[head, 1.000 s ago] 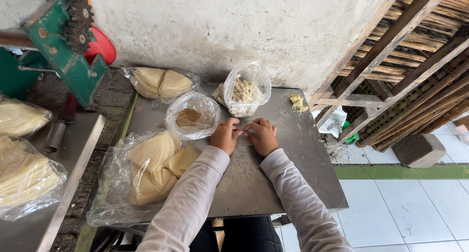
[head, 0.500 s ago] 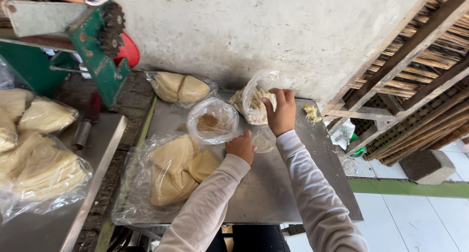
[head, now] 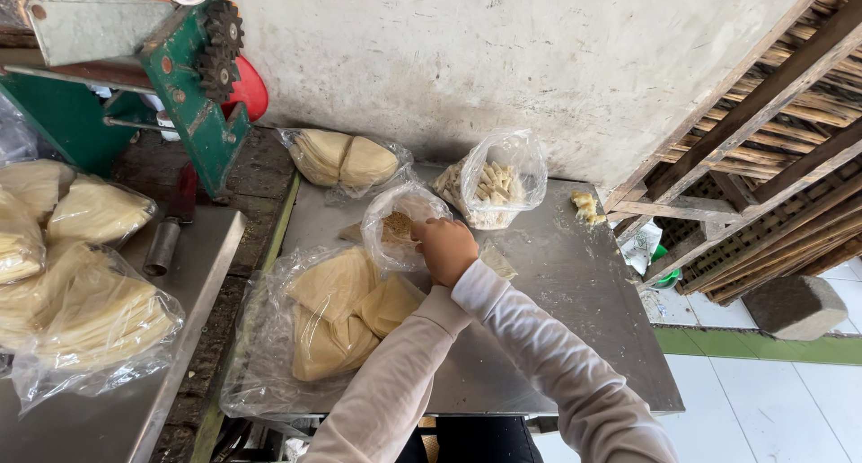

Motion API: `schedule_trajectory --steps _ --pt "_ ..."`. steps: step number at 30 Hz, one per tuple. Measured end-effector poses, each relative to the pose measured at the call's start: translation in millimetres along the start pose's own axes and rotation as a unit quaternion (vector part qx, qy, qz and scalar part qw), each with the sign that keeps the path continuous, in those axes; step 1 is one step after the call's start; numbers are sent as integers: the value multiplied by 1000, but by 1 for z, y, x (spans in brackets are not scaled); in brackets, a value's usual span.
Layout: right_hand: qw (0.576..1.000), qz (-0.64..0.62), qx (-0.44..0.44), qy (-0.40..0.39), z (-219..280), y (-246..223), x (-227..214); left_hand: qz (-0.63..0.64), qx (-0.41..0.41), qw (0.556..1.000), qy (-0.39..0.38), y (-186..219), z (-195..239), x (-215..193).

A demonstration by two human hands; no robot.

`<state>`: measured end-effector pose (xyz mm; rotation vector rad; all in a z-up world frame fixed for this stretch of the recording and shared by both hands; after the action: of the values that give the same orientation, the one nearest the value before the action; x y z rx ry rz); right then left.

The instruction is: The person places a filling onto triangular pastry sheets and folds them by hand into filled triangular shapes on a metal surface.

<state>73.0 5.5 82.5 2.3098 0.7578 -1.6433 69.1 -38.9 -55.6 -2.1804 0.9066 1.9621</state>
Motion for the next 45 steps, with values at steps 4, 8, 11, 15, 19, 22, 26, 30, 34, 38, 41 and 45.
schedule_trajectory --steps 4,8,11,15,19,22,26,30,34,38,41,45 --pt "998 -22 47 32 -3 11 1 -7 4 1000 7 0 1 -1" --pt "996 -41 73 8 -8 20 7 -19 -5 1000 18 1 1 2" --pt "986 -137 87 -28 -10 31 16 -38 -29 998 29 -2 -2 7" --pt "971 -219 79 -61 -18 56 28 15 -123 991 53 -11 -11 1" --pt "937 -313 116 -105 -20 81 46 -24 -130 991 0 -6 -7 -11" --pt "908 -370 143 -136 -20 92 52 -12 -127 991 51 -1 -1 -34" --pt "884 -411 164 -152 -22 99 47 20 -147 986 79 3 3 -48" --pt "877 -416 166 -172 -21 102 24 57 -161 984 54 2 4 -51" --pt "858 -440 185 -191 -4 115 -12 88 -148 982 80 8 10 -64" --pt "830 -474 223 -189 27 149 -45 117 -155 978 71 11 8 -67" --pt "850 -443 239 -158 56 182 -64 159 -148 970 108 7 7 -66" --pt "842 -413 287 -195 104 222 -55 228 -118 949 180 -2 3 -63"
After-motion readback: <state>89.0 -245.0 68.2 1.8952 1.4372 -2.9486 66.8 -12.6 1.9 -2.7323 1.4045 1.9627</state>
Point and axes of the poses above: each hand's wrist, its own z-axis away from the middle knuckle, its own x-axis out of the palm, y = z × x, the point moved 7 cm from there along -z, towards the middle knuckle, and after that the axes turned 4 degrees about y, right-handed, at the moved point
